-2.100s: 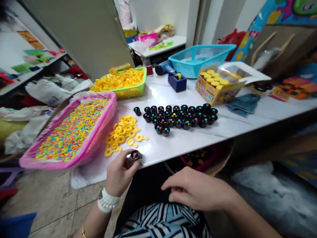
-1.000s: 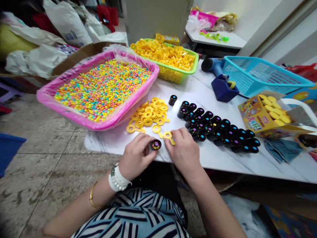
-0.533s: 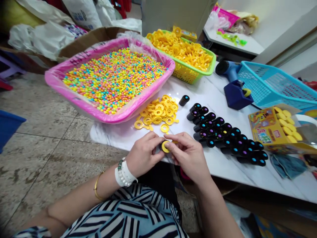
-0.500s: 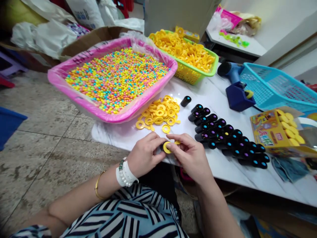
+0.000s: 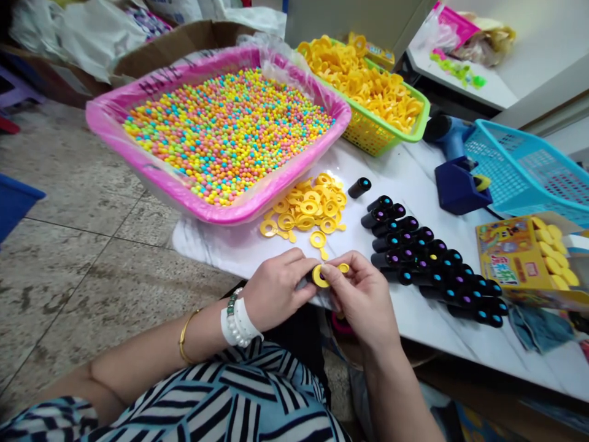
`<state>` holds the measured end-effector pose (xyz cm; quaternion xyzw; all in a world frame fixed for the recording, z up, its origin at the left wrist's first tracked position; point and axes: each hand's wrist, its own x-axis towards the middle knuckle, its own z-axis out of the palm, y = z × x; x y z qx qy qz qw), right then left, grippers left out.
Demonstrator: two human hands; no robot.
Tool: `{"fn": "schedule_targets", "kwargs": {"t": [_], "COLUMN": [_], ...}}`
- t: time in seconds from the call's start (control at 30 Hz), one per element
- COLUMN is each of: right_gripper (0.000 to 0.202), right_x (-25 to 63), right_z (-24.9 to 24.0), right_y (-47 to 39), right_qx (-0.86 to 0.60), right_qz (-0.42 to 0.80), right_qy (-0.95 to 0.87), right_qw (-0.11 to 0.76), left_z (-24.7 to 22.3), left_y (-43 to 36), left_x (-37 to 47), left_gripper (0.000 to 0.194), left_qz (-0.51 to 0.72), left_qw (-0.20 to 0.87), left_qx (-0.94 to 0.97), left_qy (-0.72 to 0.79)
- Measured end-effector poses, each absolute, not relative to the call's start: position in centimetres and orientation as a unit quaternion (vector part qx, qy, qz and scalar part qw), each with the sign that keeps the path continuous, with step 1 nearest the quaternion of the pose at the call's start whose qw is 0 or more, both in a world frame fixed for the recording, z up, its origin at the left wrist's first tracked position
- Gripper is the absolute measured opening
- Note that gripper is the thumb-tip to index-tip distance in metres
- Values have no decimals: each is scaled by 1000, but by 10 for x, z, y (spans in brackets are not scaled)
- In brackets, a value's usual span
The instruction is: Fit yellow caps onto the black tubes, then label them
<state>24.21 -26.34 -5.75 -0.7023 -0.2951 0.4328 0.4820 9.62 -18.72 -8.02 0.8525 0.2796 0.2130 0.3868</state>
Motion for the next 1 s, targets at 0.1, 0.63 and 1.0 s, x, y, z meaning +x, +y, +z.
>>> {"fn": "schedule_targets", "kwargs": {"t": [0.1,0.63,1.0], "right_gripper": [29,33,37], "right_x": [245,239,264], "right_z": [-57,-66,-48], "right_y": [-262,-272,-257], "right_qx": [-679,-679,-621], "right_qz": [472,423,596], "right_qy": [-299,-302,-272], "right_qw": [475,519,429], "left_z": [-75,-82,-87], "left_y": [-183,-192,-194], "left_x": [95,92,96], "left_gripper": [11,30,24], "left_qz": [223,297,287], "left_qw": [416,392,345], "left_qx": [841,832,859], "left_qy": [263,256,246]}}
